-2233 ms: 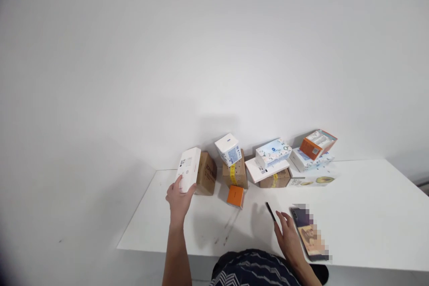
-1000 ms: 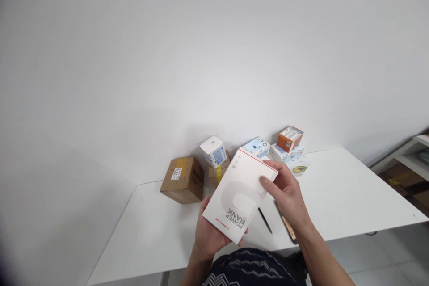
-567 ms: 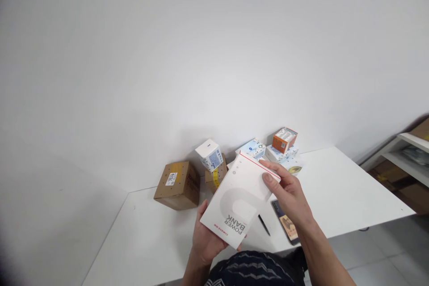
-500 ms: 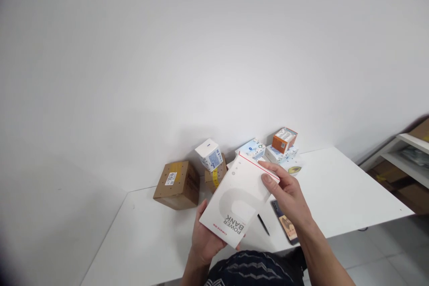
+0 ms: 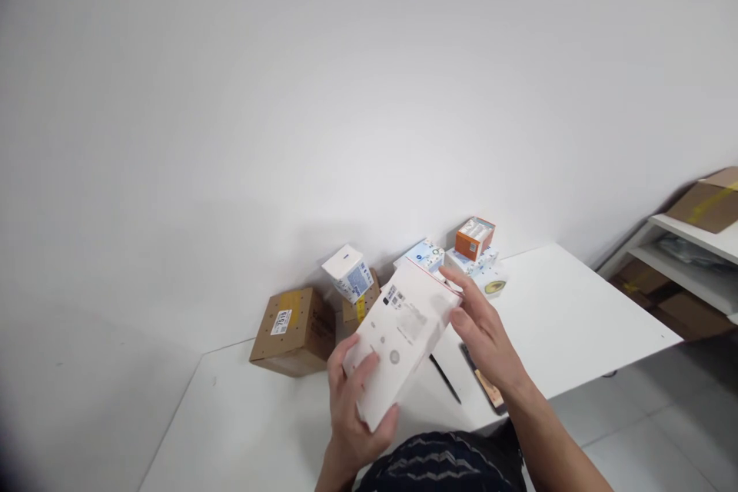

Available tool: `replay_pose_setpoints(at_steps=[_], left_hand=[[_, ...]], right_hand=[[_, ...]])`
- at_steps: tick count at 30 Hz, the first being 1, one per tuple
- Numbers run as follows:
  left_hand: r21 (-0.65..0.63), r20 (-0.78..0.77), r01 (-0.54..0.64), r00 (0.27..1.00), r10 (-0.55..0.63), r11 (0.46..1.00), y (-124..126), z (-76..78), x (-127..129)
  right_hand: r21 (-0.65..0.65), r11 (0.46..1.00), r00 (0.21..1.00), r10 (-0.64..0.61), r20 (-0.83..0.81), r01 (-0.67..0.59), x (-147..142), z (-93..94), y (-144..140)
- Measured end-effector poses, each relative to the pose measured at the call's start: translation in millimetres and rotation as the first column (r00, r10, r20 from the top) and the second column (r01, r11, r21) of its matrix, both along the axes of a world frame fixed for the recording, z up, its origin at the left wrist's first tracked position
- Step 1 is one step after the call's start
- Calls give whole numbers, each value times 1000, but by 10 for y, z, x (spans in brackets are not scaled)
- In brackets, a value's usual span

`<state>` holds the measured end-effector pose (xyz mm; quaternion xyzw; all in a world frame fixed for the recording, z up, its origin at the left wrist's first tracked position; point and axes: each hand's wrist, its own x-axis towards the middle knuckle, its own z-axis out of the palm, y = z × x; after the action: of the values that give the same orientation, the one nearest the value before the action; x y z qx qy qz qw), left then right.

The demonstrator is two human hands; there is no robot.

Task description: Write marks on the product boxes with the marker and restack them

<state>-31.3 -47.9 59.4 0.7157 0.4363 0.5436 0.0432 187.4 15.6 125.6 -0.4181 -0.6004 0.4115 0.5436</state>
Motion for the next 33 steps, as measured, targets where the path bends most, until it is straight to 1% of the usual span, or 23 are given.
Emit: replay_pose_setpoints(at_steps=[2, 3, 4, 6, 7, 8, 9, 10, 11, 12, 13, 14, 15, 16, 17, 18, 19, 20, 22, 25, 27, 31, 33], left_hand=[[119, -139, -99, 983, 116, 988, -23, 15, 63], [153, -170, -112, 976, 138, 982, -37, 0, 84], [169, -180, -102, 975, 132, 980, -49, -26, 97], [162, -132, -39, 989, 61, 986, -68, -94, 105], [155, -67, -4, 998, 15, 988, -72, -124, 105], [143, 32, 18, 999, -23, 990, -73, -143, 106], [109, 165, 26, 985, -44, 994, -72, -150, 108], [47, 319, 38, 946, -51, 998, -68, -142, 110], [-41, 477, 75, 877, -46, 996, -63, -122, 111], [-147, 618, 153, 786, -30, 977, -57, -95, 110], [-246, 728, 268, 686, -5, 932, -52, -65, 106], [-317, 803, 393, 595, 24, 863, -50, -37, 99], [-358, 849, 508, 526, 47, 784, -51, -12, 91], [-378, 873, 597, 484, 58, 708, -58, 8, 85], [-390, 884, 656, 464, 61, 646, -70, 25, 83], [-400, 886, 690, 460, 61, 603, -87, 41, 86], [-410, 884, 709, 464, 58, 573, -108, 60, 96], [-424, 879, 718, 472, 61, 552, -132, 83, 113], [-448, 872, 718, 482, 84, 533, -179, 143, 160], [-453, 875, 714, 470, 115, 534, -224, 240, 232], [-462, 870, 702, 477, 124, 542, -236, 287, 260], [-511, 836, 663, 532, 137, 548, -245, 318, 270], [-521, 829, 660, 543, 135, 541, -254, 314, 267]], right_hand=[[-120, 992, 995, -49, -87, 39, -53, 2, -22], [-169, 984, 988, -82, -129, 59, -74, 4, -26], [-199, 977, 980, -113, -166, 79, -89, 6, -27], [-214, 973, 960, -137, -244, 84, -96, 11, -20], [-211, 974, 953, -134, -273, 77, -90, 13, -15], [-205, 976, 948, -133, -290, 74, -80, 15, -11], [-197, 978, 946, -130, -299, 72, -69, 18, -9], [-190, 979, 945, -125, -302, 69, -58, 23, -8], [-186, 980, 946, -121, -301, 66, -51, 30, -9], [-186, 981, 949, -117, -293, 63, -46, 40, -13], [-190, 980, 955, -111, -276, 59, -46, 51, -17], [-196, 979, 962, -103, -254, 53, -48, 64, -22], [-203, 978, 969, -92, -229, 45, -53, 78, -27], [-208, 978, 975, -79, -207, 35, -59, 92, -30], [-209, 978, 979, -67, -192, 26, -66, 106, -33], [-210, 978, 981, -56, -187, 16, -73, 117, -34], [-209, 978, 981, -49, -189, 8, -78, 126, -33], [-207, 978, 980, -43, -192, 2, -83, 133, -30], [-208, 978, 982, -22, -187, -17, -88, 137, -23], [-215, 973, 986, 57, -157, -90, -87, 127, -13], [-207, 970, 984, 95, -148, -125, -85, 113, -10], [-188, 976, 985, 84, -151, -112, -85, 88, -8], [-185, 978, 987, 72, -145, -99, -87, 83, -6]])
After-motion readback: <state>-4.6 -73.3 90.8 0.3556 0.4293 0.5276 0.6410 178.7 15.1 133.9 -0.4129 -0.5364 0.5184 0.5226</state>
